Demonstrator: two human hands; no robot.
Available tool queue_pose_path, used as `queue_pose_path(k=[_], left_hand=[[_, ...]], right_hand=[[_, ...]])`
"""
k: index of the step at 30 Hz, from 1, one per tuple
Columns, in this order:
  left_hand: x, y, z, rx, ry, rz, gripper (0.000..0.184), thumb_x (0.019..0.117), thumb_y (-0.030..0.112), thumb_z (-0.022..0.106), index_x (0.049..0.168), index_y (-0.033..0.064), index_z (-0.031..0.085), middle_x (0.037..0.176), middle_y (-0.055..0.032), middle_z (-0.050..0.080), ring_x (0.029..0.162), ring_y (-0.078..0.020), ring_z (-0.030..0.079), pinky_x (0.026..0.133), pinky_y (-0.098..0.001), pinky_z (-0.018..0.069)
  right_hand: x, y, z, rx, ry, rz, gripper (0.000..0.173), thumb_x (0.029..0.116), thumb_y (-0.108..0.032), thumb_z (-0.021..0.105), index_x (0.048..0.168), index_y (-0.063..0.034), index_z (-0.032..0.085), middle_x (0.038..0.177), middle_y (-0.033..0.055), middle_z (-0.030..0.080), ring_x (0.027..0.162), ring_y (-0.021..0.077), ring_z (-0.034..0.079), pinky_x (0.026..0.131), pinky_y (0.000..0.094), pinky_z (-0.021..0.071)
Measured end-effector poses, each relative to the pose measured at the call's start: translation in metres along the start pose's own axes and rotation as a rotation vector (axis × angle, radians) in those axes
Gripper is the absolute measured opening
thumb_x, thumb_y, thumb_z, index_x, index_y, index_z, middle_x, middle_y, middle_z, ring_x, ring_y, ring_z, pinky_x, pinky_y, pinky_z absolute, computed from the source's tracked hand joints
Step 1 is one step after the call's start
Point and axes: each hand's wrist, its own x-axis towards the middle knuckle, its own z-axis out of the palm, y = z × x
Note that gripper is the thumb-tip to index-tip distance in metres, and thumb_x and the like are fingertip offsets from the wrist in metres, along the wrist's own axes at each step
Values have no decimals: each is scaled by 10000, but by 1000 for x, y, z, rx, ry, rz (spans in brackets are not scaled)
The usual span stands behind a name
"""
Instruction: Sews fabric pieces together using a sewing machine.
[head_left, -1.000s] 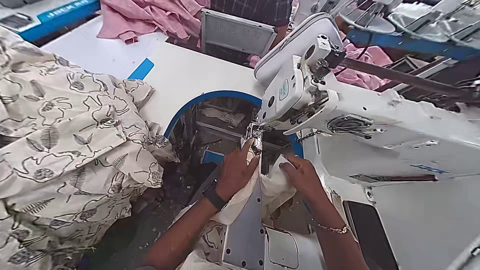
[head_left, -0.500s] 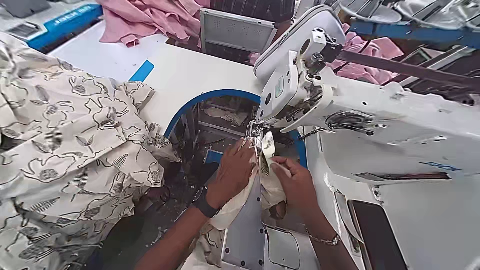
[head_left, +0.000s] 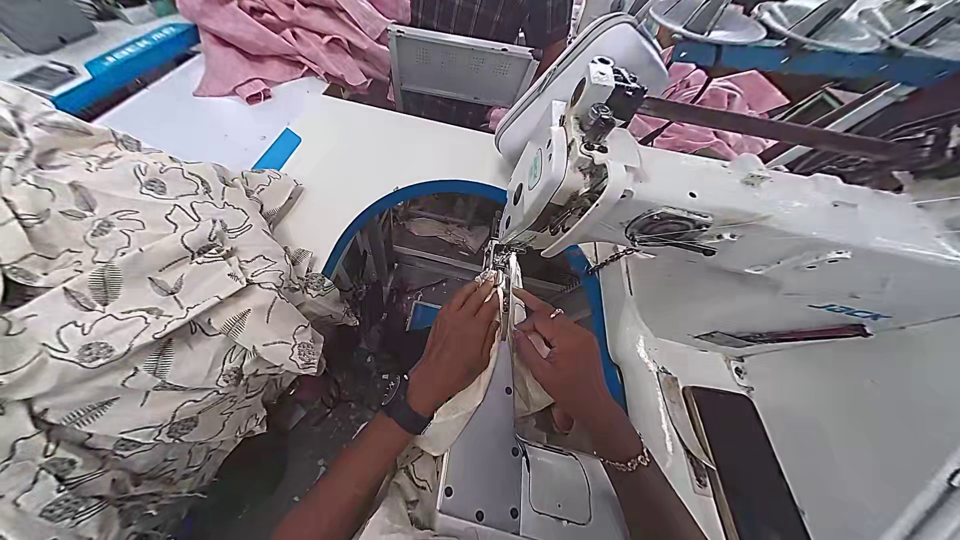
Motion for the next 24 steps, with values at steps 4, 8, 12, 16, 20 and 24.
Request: queue_pose_path(k=[4,8,12,16,20,24], left_hand=[[-1,-2,2,-37,18,13,370,1030,150,484,1318,-10,653,1445,-186,589,1363,-363,541,1104,-471,456],[-2,-3,2,-125,56,2,416,1016,149,528,1374,-59,575,1407,-205,610,1352,-355,554,1125,-452,449],[-2,-4,3,-131,48,8,419,991,119,523,1373,-39,589,1422,-211,597,1351,-371,551,1114,-463,456],[0,1,1,-116,22,-16,404,947,55,516,1325,-43,620,1437,-231,577,1350,-378,551,1110,-453,461],[0,1,1,-220,70,-31,420,965,86,559,1343,-96,565,1406,-253,592,1332,-369,569,1099,-426,476],[2,0,2,-254,90,15,453,814,-56,612,1266,-79,621,1383,-285,592,1313,-441,563,1088,-502,476]], right_hand=[[-2,9,-1,-16,-187,-24,148,817,-141,591,724,-34,633,1429,113,632,696,194,693,534,377,491],[0,2,-10,9,-326,6,152,782,-152,629,685,-36,615,1534,140,528,801,261,726,558,438,508],[-6,2,-17,186,-437,45,151,769,-196,662,681,-75,646,1610,200,397,907,211,702,612,384,526],[-5,10,-15,441,-436,85,167,773,-202,675,682,-69,630,1625,228,340,1253,138,585,876,278,527],[2,11,-7,591,-383,134,133,770,-142,681,688,-60,616,1621,206,355,1235,16,556,867,151,497],[20,8,5,676,-336,242,120,804,-136,731,733,-54,680,1571,184,416,925,-116,561,709,76,464]])
